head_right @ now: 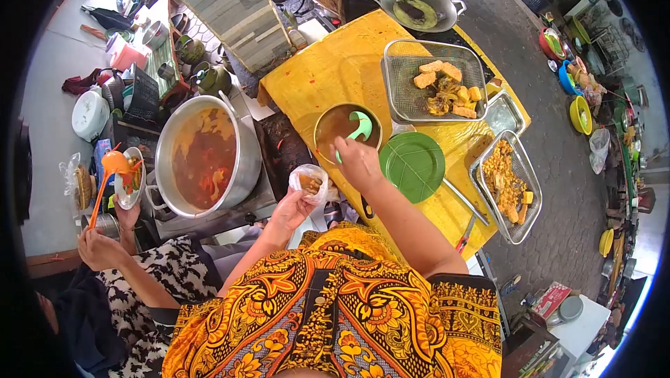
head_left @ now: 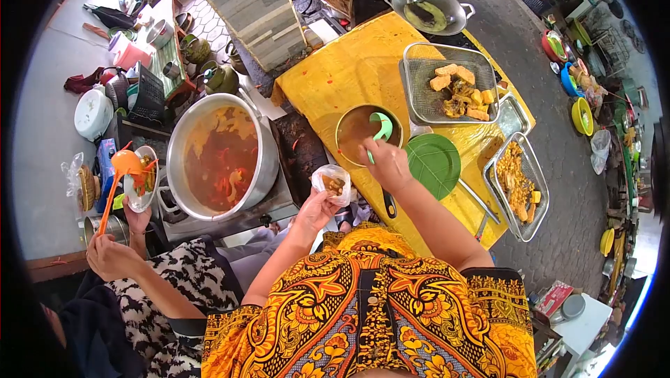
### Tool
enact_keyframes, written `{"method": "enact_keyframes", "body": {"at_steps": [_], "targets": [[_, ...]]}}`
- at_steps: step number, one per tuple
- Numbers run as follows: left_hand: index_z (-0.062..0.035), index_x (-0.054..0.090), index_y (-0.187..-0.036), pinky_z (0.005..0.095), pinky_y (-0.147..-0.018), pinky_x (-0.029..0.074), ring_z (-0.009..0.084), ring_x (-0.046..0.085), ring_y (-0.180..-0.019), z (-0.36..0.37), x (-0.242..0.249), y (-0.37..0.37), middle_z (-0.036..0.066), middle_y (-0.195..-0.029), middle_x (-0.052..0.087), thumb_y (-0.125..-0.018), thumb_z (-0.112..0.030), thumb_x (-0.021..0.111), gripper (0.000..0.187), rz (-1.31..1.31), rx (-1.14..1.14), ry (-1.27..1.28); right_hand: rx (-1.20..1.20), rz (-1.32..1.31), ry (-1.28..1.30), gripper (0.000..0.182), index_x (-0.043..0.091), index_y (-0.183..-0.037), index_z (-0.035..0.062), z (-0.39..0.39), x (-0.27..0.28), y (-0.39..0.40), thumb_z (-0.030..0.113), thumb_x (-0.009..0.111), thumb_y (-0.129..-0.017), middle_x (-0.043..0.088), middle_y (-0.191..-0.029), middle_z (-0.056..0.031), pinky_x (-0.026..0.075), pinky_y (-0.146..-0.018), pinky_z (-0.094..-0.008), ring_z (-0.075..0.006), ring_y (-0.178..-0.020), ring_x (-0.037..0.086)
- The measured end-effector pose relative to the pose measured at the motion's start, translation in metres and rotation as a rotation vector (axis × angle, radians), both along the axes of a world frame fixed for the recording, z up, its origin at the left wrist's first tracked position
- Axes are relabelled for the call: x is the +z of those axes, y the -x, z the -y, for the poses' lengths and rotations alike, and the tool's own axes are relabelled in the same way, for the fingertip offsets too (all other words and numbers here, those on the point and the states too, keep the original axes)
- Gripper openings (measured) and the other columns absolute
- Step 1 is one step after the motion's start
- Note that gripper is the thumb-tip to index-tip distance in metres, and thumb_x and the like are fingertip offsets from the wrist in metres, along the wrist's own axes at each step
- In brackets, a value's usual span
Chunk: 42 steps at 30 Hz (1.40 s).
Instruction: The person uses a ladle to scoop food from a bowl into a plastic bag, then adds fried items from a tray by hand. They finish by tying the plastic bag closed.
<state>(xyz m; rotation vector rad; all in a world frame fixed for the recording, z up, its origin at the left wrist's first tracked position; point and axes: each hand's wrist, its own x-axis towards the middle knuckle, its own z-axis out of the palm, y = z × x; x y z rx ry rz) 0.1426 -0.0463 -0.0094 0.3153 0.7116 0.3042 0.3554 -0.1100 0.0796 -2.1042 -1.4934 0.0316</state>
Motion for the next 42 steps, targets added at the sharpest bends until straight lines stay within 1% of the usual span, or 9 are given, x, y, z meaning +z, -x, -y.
{"method": "enact_keyframes", "body": {"at_steps": [2,10,16,18,21,25,33,40,42], "targets": [[-0.0226,0.028,-0.136,0.0379,-0.084,0.054,0.0227,0.06,-0.103,-0.002,-0.01,0.001,0.008,-0.124,0.053,-0.086,0.002,0.045,0.058,-0.051,-0.009,0.039,-0.006,0.015,0.046,0.014,0.053,-0.083,0.0076,-0.018,0.004,-0.008,0.021,0.057,-0.086,0.058,-0.066,-0.011,0.047,-0.053,-0.042,-0.032,-0.059,0.06],[-0.0229,0.025,-0.138,0.0381,-0.086,0.054,0.0249,0.057,-0.11,-0.003,-0.01,0.001,0.009,-0.128,0.05,-0.085,0.003,0.043,0.062,-0.021,0.006,0.041,0.035,0.054,0.213,0.025,0.056,-0.083,0.0052,-0.067,0.009,-0.028,0.03,0.051,-0.087,0.062,-0.067,-0.0153,0.049,-0.058,-0.0442,-0.033,-0.065,0.063],[-0.023,0.025,-0.138,0.0392,-0.085,0.053,0.0254,0.059,-0.107,-0.002,0.003,-0.003,0.009,-0.128,0.05,-0.084,0.004,0.045,0.064,-0.072,0.033,0.087,-0.101,-0.197,0.244,0.027,0.06,-0.085,0.0051,-0.073,0.017,-0.039,0.032,0.054,-0.087,0.063,-0.072,-0.019,0.049,-0.065,-0.0451,-0.0361,-0.071,0.062],[-0.0168,0.034,-0.132,0.0352,-0.079,0.056,0.0194,0.064,-0.088,-0.001,0.009,-0.005,0.011,-0.118,0.057,-0.088,0.003,0.043,0.049,-0.079,0.07,0.066,-0.158,-0.313,0.131,0.027,0.061,-0.082,0.0051,-0.07,0.015,-0.042,0.031,0.056,-0.085,0.062,-0.07,-0.018,0.048,-0.064,-0.0449,-0.0365,-0.07,0.062],[-0.018,0.032,-0.133,0.0401,-0.085,0.054,0.0243,0.062,-0.1,-0.004,-0.004,-0.001,0.012,-0.122,0.054,-0.088,0.002,0.043,0.051,-0.095,0.042,0.072,-0.171,-0.367,0.089,0.026,0.061,-0.081,0.0044,-0.069,0.014,-0.045,0.03,0.058,-0.084,0.062,-0.068,-0.0178,0.048,-0.063,-0.044,-0.0368,-0.069,0.061],[-0.0191,0.031,-0.134,0.039,-0.082,0.055,0.0232,0.061,-0.1,-0.004,0.001,-0.003,0.012,-0.124,0.052,-0.087,0.003,0.043,0.053,-0.077,0.051,0.077,-0.193,-0.455,0.069,0.024,0.062,-0.081,0.0042,-0.068,0.01,-0.045,0.028,0.059,-0.083,0.062,-0.067,-0.0174,0.048,-0.063,-0.0433,-0.0371,-0.068,0.061],[-0.0167,0.03,-0.134,0.0403,-0.083,0.055,0.0242,0.062,-0.1,-0.006,-0.002,-0.003,0.012,-0.121,0.054,-0.087,0.002,0.045,0.053,-0.084,0.055,0.045,-0.244,-0.737,-0.012,0.026,0.062,-0.081,0.0022,-0.068,0.005,-0.043,0.028,0.06,-0.085,0.06,-0.055,-0.0107,0.047,-0.053,-0.0318,-0.0184,-0.049,0.06],[-0.0206,0.026,-0.137,0.0371,-0.083,0.055,0.0246,0.061,-0.102,-0.007,0.0,-0.004,0.01,-0.124,0.052,-0.087,0.002,0.042,0.057,-0.089,0.03,0.047,-0.26,-0.789,-0.035,0.024,0.062,-0.082,0.0026,-0.057,0.019,-0.03,0.027,0.061,-0.085,0.061,-0.058,-0.0092,0.047,-0.053,-0.0314,-0.0171,-0.051,0.061],[-0.021,0.026,-0.137,0.0374,-0.083,0.055,0.024,0.061,-0.101,-0.007,0.0,-0.002,0.01,-0.124,0.052,-0.087,0.002,0.042,0.057,-0.091,0.031,0.045,-0.202,-0.753,-0.027,0.022,0.062,-0.083,0.0028,-0.052,0.023,-0.025,0.025,0.062,-0.084,0.063,-0.061,-0.0115,0.048,-0.054,-0.0328,-0.0221,-0.054,0.063]]}}
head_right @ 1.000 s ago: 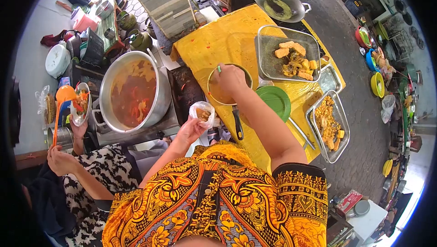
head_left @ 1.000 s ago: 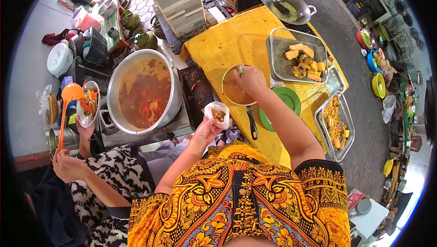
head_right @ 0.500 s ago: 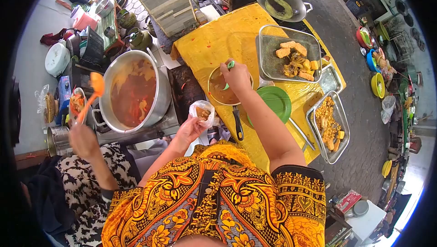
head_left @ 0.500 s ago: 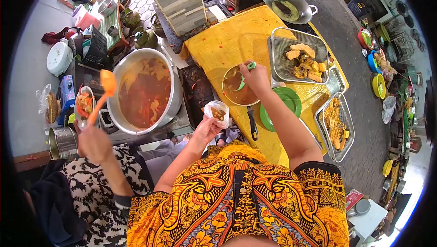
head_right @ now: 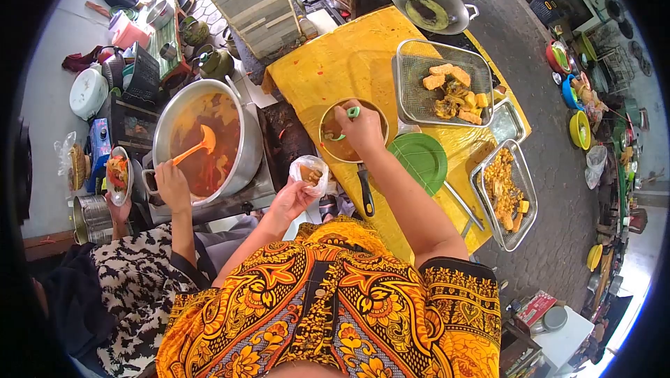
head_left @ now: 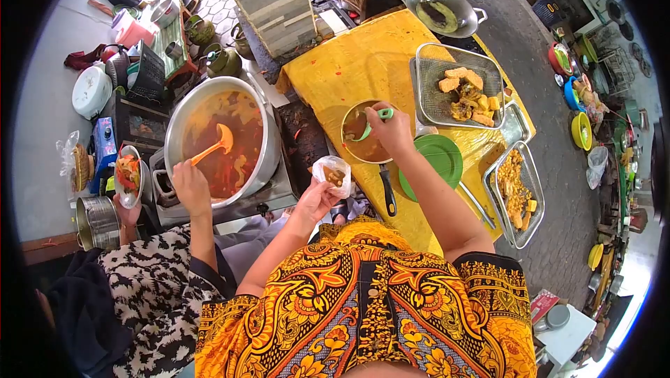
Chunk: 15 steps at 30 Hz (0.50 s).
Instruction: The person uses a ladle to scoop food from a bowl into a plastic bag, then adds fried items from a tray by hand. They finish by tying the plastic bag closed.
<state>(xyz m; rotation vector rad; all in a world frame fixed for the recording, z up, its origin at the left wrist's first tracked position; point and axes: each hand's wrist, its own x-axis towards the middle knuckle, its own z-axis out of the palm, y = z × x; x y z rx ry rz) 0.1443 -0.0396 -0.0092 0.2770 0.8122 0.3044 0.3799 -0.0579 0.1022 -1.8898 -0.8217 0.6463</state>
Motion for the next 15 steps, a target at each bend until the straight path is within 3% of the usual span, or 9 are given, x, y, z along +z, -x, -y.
{"method": "enact_keyframes", "body": {"at_steps": [6,12,14,15], "targets": [[-0.0216,0.026,-0.137,0.0384,-0.084,0.054,0.0226,0.06,-0.102,-0.004,-0.002,0.001,0.008,-0.124,0.052,-0.087,0.002,0.043,0.058,-0.008,-0.001,0.011,0.025,0.124,-0.094,0.019,0.062,-0.084,0.003,0.021,-0.011,0.027,0.022,0.063,-0.084,0.061,-0.065,-0.0176,0.048,-0.055,-0.0373,-0.0335,-0.06,0.061],[-0.0238,0.027,-0.137,0.0363,-0.083,0.054,0.0203,0.06,-0.102,-0.008,-0.011,0.003,0.007,-0.125,0.052,-0.085,0.002,0.044,0.061,0.031,-0.03,-0.005,0.067,0.227,-0.207,0.011,0.061,-0.085,0.0039,0.044,-0.006,0.05,0.013,0.066,-0.081,0.063,-0.074,-0.0175,0.049,-0.057,-0.0373,-0.0337,-0.066,0.062],[-0.0249,0.027,-0.137,0.0355,-0.081,0.054,0.0183,0.061,-0.098,-0.008,-0.001,-0.001,0.006,-0.124,0.052,-0.085,0.002,0.045,0.061,0.026,-0.001,0.019,0.155,0.324,-0.278,0.013,0.06,-0.09,0.0017,0.052,-0.017,0.057,0.011,0.065,-0.082,0.063,-0.078,-0.0142,0.049,-0.061,-0.033,-0.029,-0.067,0.062],[-0.0254,0.027,-0.137,0.036,-0.081,0.054,0.018,0.061,-0.097,-0.008,-0.006,0.0,0.005,-0.123,0.052,-0.084,0.002,0.046,0.062,0.047,0.013,0.018,0.178,0.32,-0.227,0.015,0.06,-0.092,0.0017,0.057,-0.012,0.06,0.01,0.066,-0.081,0.063,-0.082,-0.0148,0.049,-0.062,-0.0344,-0.0313,-0.072,0.063]]}}
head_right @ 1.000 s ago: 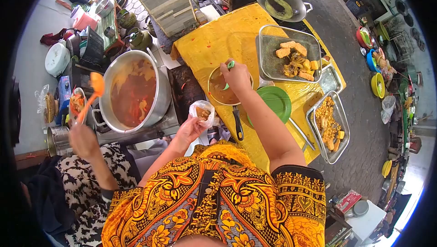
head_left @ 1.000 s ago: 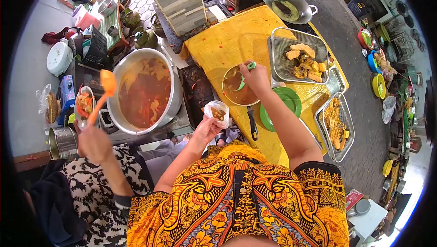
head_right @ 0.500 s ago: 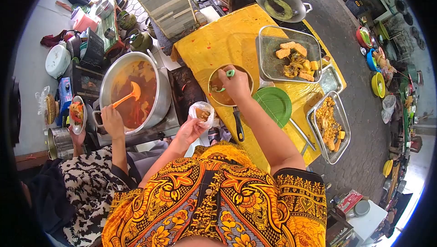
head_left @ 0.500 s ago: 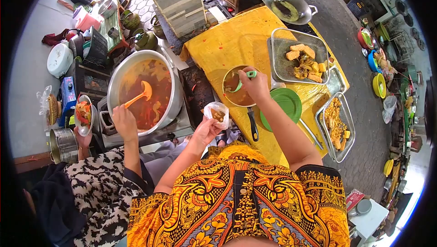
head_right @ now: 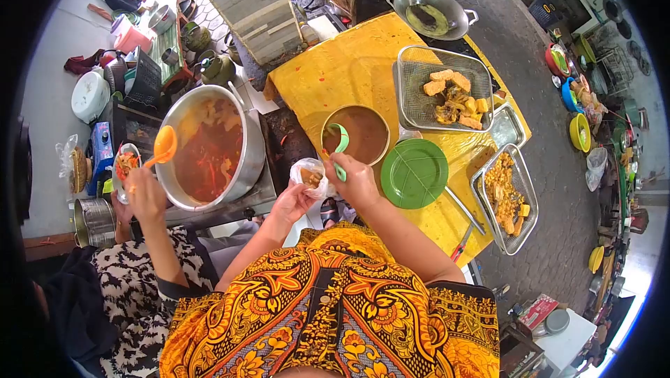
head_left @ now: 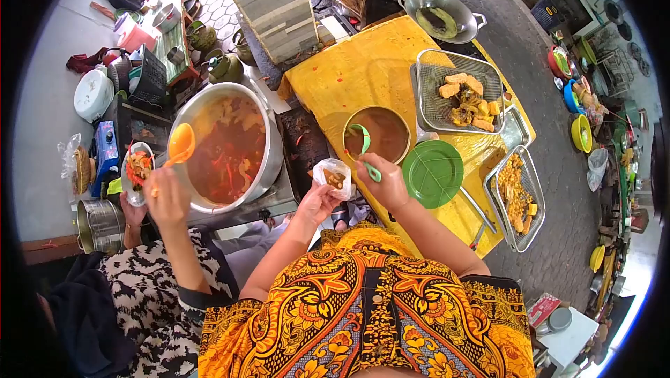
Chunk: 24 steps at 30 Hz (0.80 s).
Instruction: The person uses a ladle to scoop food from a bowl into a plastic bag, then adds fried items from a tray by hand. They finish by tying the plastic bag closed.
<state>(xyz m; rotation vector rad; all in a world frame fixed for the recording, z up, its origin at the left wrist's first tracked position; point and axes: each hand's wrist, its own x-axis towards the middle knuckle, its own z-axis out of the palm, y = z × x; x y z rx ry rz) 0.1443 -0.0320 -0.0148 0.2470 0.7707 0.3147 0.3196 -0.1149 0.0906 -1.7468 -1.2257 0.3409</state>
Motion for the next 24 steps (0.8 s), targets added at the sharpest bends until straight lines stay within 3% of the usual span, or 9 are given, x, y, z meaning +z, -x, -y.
{"method": "enact_keyframes", "body": {"at_steps": [2,7,9,12,15,24], "targets": [[-0.0252,0.028,-0.137,0.037,-0.083,0.053,0.0203,0.059,-0.104,-0.002,-0.011,0.003,0.005,-0.123,0.052,-0.085,0.001,0.047,0.061,0.01,-0.011,-0.027,0.006,0.027,0.015,0.015,0.06,-0.092,0.0017,0.006,-0.007,0.004,0.01,0.066,-0.081,0.063,-0.082,-0.0152,0.05,-0.062,-0.0352,-0.0323,-0.072,0.063],[-0.0233,0.03,-0.135,0.0369,-0.082,0.054,0.0228,0.06,-0.103,-0.002,-0.001,0.0,0.007,-0.122,0.053,-0.087,-0.002,0.048,0.056,0.036,-0.014,0.007,0.004,0.061,0.035,0.018,0.059,-0.094,0.0018,0.02,-0.014,0.008,0.01,0.067,-0.08,0.064,-0.083,-0.0161,0.05,-0.061,-0.0371,-0.034,-0.072,0.063],[-0.0133,0.034,-0.132,0.0378,-0.085,0.055,0.0254,0.06,-0.103,0.0,0.0,-0.001,0.012,-0.122,0.054,-0.09,-0.003,0.046,0.045,0.046,0.014,-0.046,0.019,0.087,-0.036,0.02,0.059,-0.095,0.0024,0.023,-0.019,0.009,0.01,0.067,-0.079,0.064,-0.083,-0.0163,0.05,-0.061,-0.0375,-0.0341,-0.072,0.063],[-0.0126,0.034,-0.131,0.0372,-0.084,0.055,0.0252,0.061,-0.102,0.002,0.002,-0.001,0.012,-0.121,0.054,-0.091,-0.004,0.044,0.043,0.026,0.034,-0.067,0.053,0.102,-0.012,0.022,0.058,-0.098,0.0033,0.032,-0.017,0.011,0.01,0.068,-0.079,0.063,-0.081,-0.0157,0.05,-0.059,-0.0381,-0.0339,-0.07,0.062],[-0.0212,0.03,-0.135,0.036,-0.078,0.055,0.0246,0.061,-0.102,-0.002,-0.006,0.001,0.008,-0.123,0.053,-0.09,-0.002,0.042,0.05,0.028,0.002,0.019,0.055,0.108,-0.034,0.019,0.057,-0.095,0.0067,0.039,-0.021,0.012,0.015,0.067,-0.08,0.063,-0.077,-0.0142,0.049,-0.056,-0.0397,-0.0327,-0.067,0.062],[-0.0222,0.03,-0.135,0.0346,-0.078,0.056,0.0243,0.061,-0.102,0.003,-0.004,0.001,0.009,-0.123,0.054,-0.089,-0.002,0.043,0.052,-0.02,-0.021,-0.022,0.177,0.212,0.035,0.018,0.056,-0.095,0.0072,0.056,-0.034,0.019,0.013,0.065,-0.081,0.063,-0.079,-0.0117,0.049,-0.055,-0.0375,-0.0293,-0.066,0.062]]}}
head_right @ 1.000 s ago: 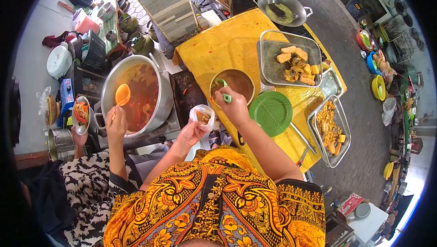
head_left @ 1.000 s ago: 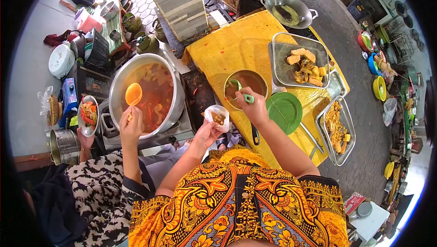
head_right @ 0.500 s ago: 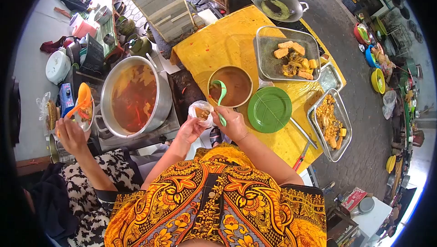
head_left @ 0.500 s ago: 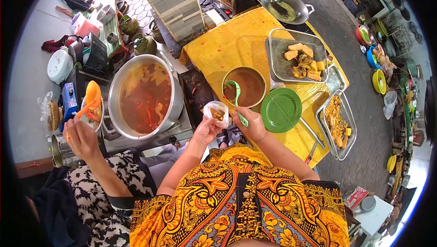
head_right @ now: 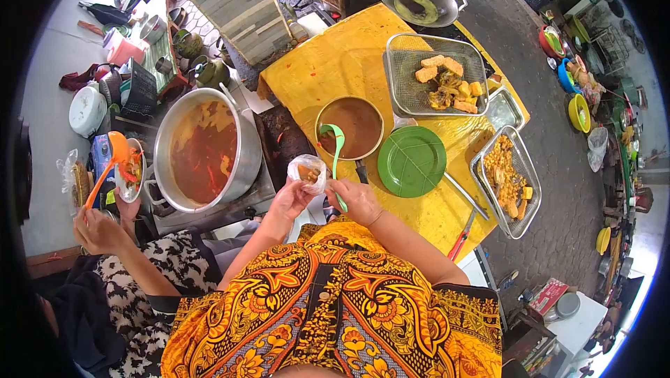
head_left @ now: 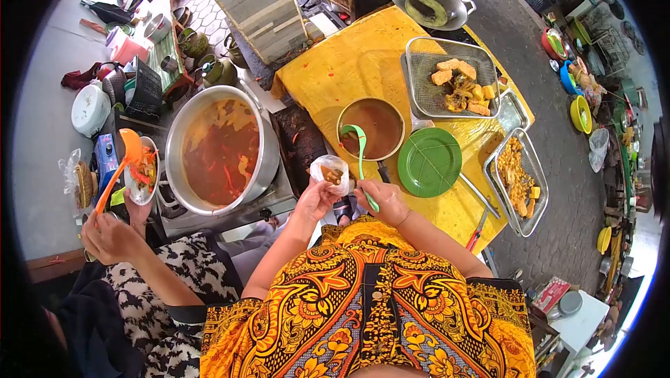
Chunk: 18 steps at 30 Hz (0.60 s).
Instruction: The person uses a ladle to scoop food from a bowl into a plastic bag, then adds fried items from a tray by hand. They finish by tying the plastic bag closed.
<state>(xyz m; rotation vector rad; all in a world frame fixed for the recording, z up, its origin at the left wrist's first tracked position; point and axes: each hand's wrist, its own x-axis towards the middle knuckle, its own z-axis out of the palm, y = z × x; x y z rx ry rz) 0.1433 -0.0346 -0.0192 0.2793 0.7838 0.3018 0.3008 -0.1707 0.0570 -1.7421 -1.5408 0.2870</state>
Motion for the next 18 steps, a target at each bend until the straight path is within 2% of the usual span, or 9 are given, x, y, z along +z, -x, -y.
{"method": "enact_keyframes", "body": {"at_steps": [7,10,12,13,15,18], "targets": [[-0.02,0.031,-0.134,0.0342,-0.077,0.057,0.0236,0.061,-0.102,0.002,0.0,0.001,0.009,-0.123,0.053,-0.088,-0.001,0.044,0.052,-0.022,-0.02,-0.032,0.008,-0.045,-0.021,0.021,0.058,-0.1,0.0074,0.005,0.003,-0.003,0.014,0.065,-0.081,0.064,-0.082,-0.0123,0.05,-0.059,-0.0366,-0.03,-0.069,0.062],[-0.0198,0.031,-0.134,0.0349,-0.079,0.055,0.0229,0.06,-0.103,0.001,-0.005,0.0,0.009,-0.123,0.053,-0.087,0.0,0.044,0.053,-0.013,-0.008,0.001,-0.098,-0.13,-0.03,0.019,0.06,-0.099,0.0062,0.005,0.001,-0.011,0.012,0.065,-0.082,0.064,-0.081,-0.0131,0.051,-0.061,-0.0328,-0.027,-0.07,0.064],[-0.0205,0.031,-0.135,0.0353,-0.081,0.054,0.0222,0.06,-0.104,0.002,-0.004,0.001,0.009,-0.124,0.053,-0.086,0.001,0.043,0.055,0.033,-0.037,-0.056,-0.346,-0.481,-0.003,0.016,0.061,-0.098,0.0043,0.003,-0.007,-0.018,0.01,0.064,-0.084,0.064,-0.079,-0.0118,0.05,-0.062,-0.0282,-0.0188,-0.072,0.066],[-0.0205,0.031,-0.135,0.0353,-0.081,0.054,0.0222,0.06,-0.104,0.002,-0.003,0.0,0.009,-0.124,0.053,-0.086,0.001,0.043,0.055,0.032,-0.038,-0.056,-0.346,-0.482,-0.003,0.016,0.061,-0.098,0.0043,0.004,-0.013,-0.022,0.01,0.064,-0.084,0.064,-0.079,-0.0118,0.05,-0.062,-0.0282,-0.0188,-0.072,0.066],[-0.0215,0.03,-0.135,0.0345,-0.079,0.054,0.0213,0.059,-0.102,0.002,0.003,-0.002,0.009,-0.125,0.052,-0.085,0.003,0.043,0.057,0.038,-0.017,-0.029,-0.422,-0.777,-0.005,0.015,0.061,-0.099,0.0024,0.004,-0.019,-0.026,0.009,0.062,-0.086,0.065,-0.078,-0.0088,0.049,-0.064,-0.0248,-0.012,-0.074,0.065],[-0.0215,0.03,-0.135,0.0334,-0.079,0.054,0.0207,0.059,-0.102,0.003,0.013,-0.004,0.009,-0.125,0.051,-0.085,0.005,0.042,0.058,0.003,-0.008,-0.032,-0.435,-0.837,-0.043,0.016,0.06,-0.1,0.0015,0.007,-0.017,-0.029,0.011,0.061,-0.087,0.065,-0.079,-0.0068,0.05,-0.064,-0.0245,-0.0114,-0.073,0.065]]}}
